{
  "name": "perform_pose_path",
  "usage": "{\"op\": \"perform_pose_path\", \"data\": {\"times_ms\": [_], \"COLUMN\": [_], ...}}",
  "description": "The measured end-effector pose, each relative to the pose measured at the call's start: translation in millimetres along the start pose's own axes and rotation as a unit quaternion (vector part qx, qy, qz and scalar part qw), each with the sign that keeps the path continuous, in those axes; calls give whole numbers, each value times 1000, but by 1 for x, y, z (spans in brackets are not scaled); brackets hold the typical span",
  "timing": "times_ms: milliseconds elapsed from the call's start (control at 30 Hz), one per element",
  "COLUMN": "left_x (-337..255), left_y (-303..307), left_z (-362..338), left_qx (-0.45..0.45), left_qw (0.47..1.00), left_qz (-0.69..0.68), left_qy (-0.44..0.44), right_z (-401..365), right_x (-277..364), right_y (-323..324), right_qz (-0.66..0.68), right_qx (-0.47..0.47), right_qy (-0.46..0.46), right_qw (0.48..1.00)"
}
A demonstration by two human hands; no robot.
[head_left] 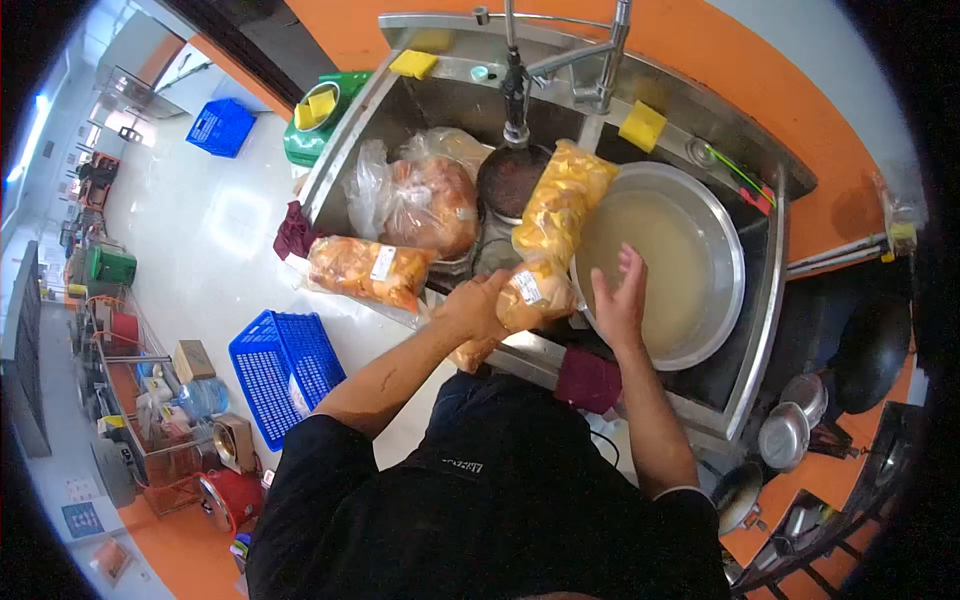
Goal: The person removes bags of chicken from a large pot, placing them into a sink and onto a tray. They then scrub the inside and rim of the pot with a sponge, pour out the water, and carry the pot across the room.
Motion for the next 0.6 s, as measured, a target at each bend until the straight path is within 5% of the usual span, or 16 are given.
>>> {"op": "perform_pose_path", "data": {"times_ms": [167,300,433,600], "left_x": [21,59,82,149], "left_y": [10,6,50,111], "left_z": [7,19,6,27], "left_qx": [69,140,232,70], "left_qw": [994,966,830,881], "left_qz": [-85,-213,-502,-454], "left_qy": [-5,-35,-71,-111], "right_z": [77,107,112,101], "right_x": [-5,-11,0,-49], "right_y": [-77,-129,-163,-167], "right_qz": [-119,-265,-351,-311], "right_qx": [54,155,149,72], "right_qy": [-20,-143,-210,-125], "right_qw": [991,941,900,939]}}
Point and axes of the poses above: each hand's wrist, its own z-axis towards the middle knuckle, its own y-axis out of the back of the hand, x = y × z, the point moved 3 cm from there along z, towards the middle knuckle, and after that the axes turned 9 degrees about z, right-handed, at the moved point
